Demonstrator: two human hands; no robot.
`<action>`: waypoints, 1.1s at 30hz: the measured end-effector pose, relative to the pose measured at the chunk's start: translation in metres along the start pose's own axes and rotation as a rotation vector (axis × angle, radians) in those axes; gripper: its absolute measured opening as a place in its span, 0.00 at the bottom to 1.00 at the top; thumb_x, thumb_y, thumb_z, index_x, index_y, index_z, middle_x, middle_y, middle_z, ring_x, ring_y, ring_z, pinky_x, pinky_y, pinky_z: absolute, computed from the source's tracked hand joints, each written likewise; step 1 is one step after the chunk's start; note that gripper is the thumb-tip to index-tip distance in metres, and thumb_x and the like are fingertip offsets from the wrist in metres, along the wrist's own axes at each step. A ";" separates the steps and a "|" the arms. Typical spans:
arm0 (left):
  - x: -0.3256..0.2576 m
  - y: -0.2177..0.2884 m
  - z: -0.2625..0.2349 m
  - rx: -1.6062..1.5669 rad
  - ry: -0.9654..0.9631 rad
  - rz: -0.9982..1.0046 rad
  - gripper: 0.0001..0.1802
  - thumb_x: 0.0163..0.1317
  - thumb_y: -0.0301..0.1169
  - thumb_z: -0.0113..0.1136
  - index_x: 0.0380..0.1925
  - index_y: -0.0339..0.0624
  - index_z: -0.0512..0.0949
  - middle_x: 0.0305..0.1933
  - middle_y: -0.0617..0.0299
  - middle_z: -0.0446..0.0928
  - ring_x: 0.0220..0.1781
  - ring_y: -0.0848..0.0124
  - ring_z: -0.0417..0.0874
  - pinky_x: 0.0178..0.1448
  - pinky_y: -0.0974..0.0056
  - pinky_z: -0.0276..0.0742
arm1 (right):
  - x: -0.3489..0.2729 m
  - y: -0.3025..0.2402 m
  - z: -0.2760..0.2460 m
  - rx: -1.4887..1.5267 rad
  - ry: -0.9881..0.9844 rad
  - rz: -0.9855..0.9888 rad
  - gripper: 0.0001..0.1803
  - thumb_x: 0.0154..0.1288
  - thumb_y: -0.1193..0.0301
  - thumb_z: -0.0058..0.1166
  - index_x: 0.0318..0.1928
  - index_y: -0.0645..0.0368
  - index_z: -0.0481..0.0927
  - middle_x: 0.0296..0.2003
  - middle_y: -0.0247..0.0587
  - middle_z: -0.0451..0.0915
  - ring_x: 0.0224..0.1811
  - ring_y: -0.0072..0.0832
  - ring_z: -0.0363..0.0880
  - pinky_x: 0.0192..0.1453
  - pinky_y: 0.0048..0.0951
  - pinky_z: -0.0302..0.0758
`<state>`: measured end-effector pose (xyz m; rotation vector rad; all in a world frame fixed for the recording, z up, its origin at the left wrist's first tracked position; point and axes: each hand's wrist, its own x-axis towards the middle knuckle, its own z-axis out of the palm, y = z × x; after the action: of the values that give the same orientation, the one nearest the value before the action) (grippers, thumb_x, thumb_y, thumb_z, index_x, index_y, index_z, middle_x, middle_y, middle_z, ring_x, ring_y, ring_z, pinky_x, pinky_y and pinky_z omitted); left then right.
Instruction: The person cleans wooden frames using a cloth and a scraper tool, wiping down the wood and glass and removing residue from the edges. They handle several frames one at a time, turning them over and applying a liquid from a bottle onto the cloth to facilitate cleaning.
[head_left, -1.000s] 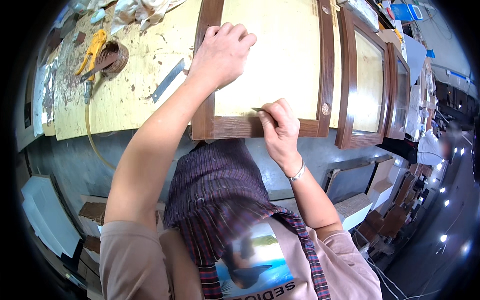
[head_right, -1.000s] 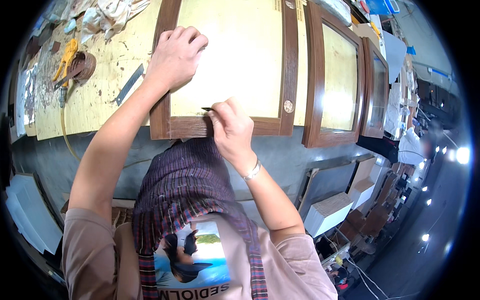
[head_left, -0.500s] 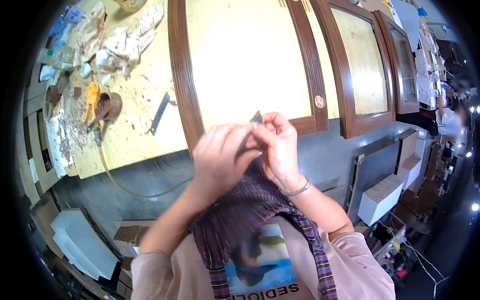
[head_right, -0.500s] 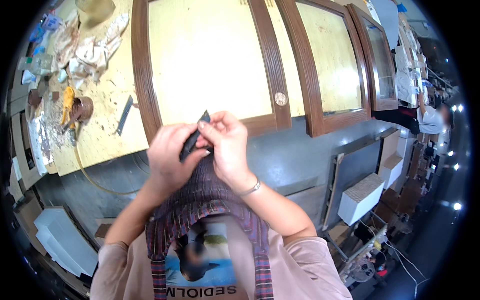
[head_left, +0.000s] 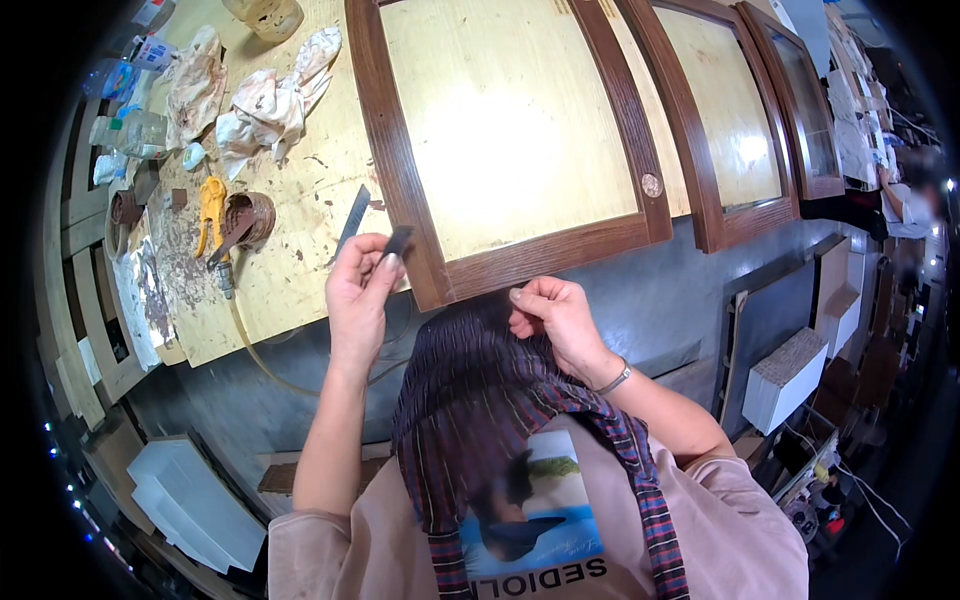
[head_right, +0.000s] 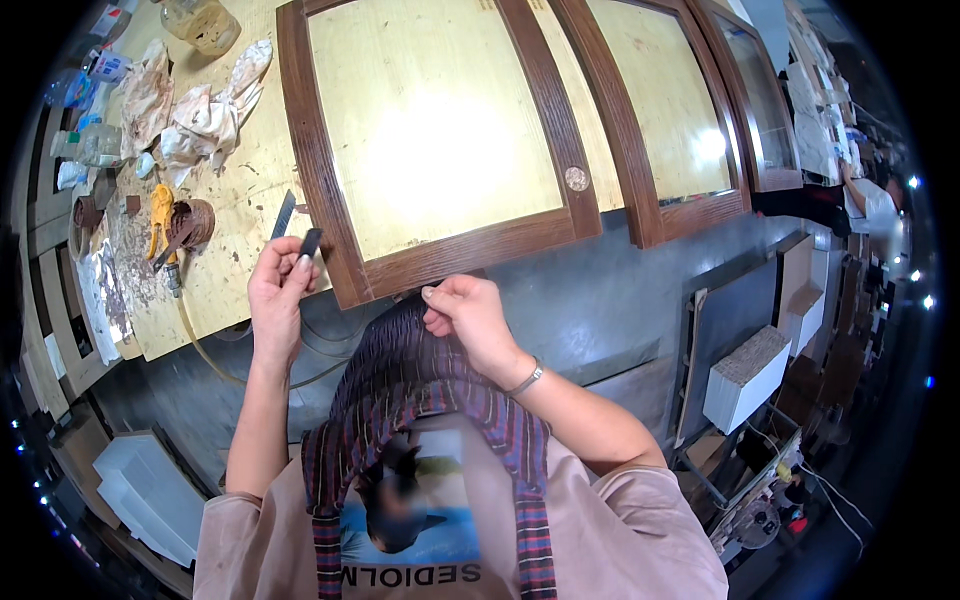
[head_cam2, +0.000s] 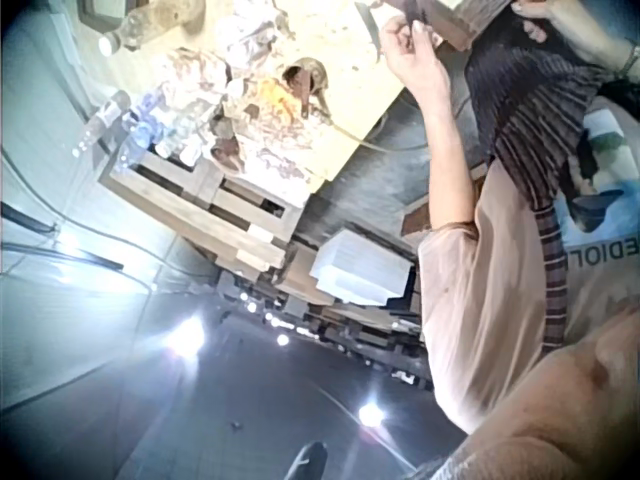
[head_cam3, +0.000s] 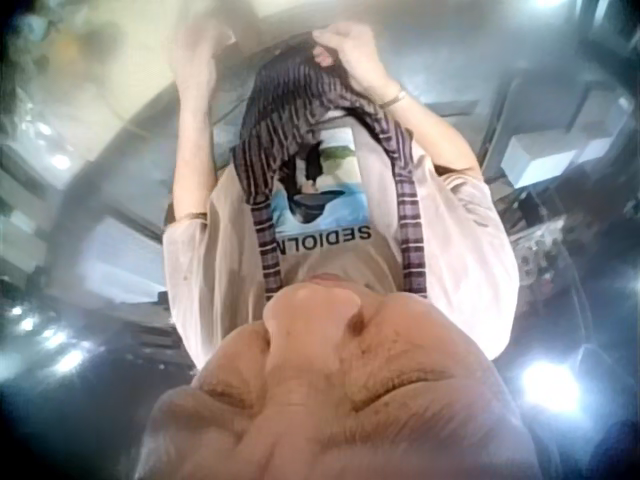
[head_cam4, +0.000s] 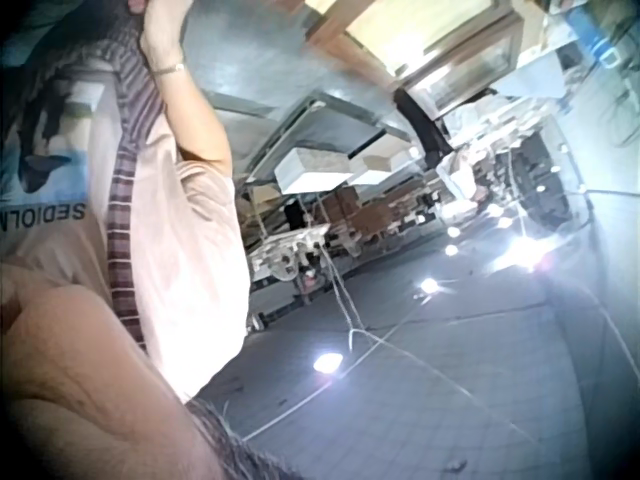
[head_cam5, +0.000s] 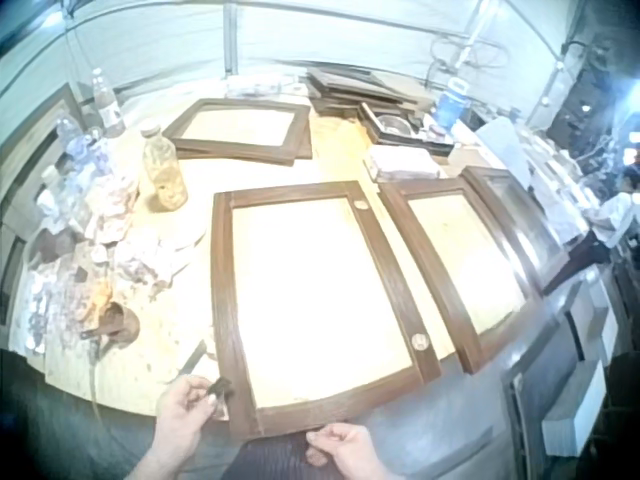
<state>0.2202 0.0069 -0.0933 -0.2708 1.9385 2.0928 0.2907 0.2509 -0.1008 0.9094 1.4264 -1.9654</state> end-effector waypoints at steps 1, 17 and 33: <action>0.004 0.001 0.000 0.046 -0.056 0.034 0.07 0.71 0.22 0.56 0.47 0.37 0.76 0.34 0.64 0.79 0.33 0.79 0.77 0.38 0.72 0.74 | 0.001 0.003 0.004 0.054 0.063 -0.013 0.10 0.71 0.69 0.60 0.37 0.64 0.77 0.30 0.41 0.83 0.26 0.23 0.81 0.31 0.22 0.79; 0.053 0.033 0.044 0.854 -0.353 0.532 0.04 0.61 0.22 0.63 0.36 0.39 0.80 0.32 0.57 0.81 0.35 0.60 0.83 0.40 0.60 0.78 | 0.006 -0.069 -0.065 -0.572 0.307 -0.164 0.23 0.68 0.60 0.61 0.19 0.60 0.74 0.20 0.39 0.80 0.25 0.29 0.82 0.27 0.27 0.76; 0.095 0.043 0.067 1.206 -0.779 0.850 0.08 0.47 0.25 0.69 0.30 0.47 0.84 0.29 0.66 0.76 0.34 0.65 0.77 0.37 0.61 0.76 | 0.105 -0.094 -0.061 -1.265 1.108 -0.775 0.38 0.65 0.52 0.56 0.69 0.63 0.69 0.71 0.67 0.59 0.73 0.58 0.57 0.78 0.56 0.51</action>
<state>0.1195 0.0775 -0.0778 1.5181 2.4374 0.6246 0.1672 0.3323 -0.1402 0.7902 3.3402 -0.2745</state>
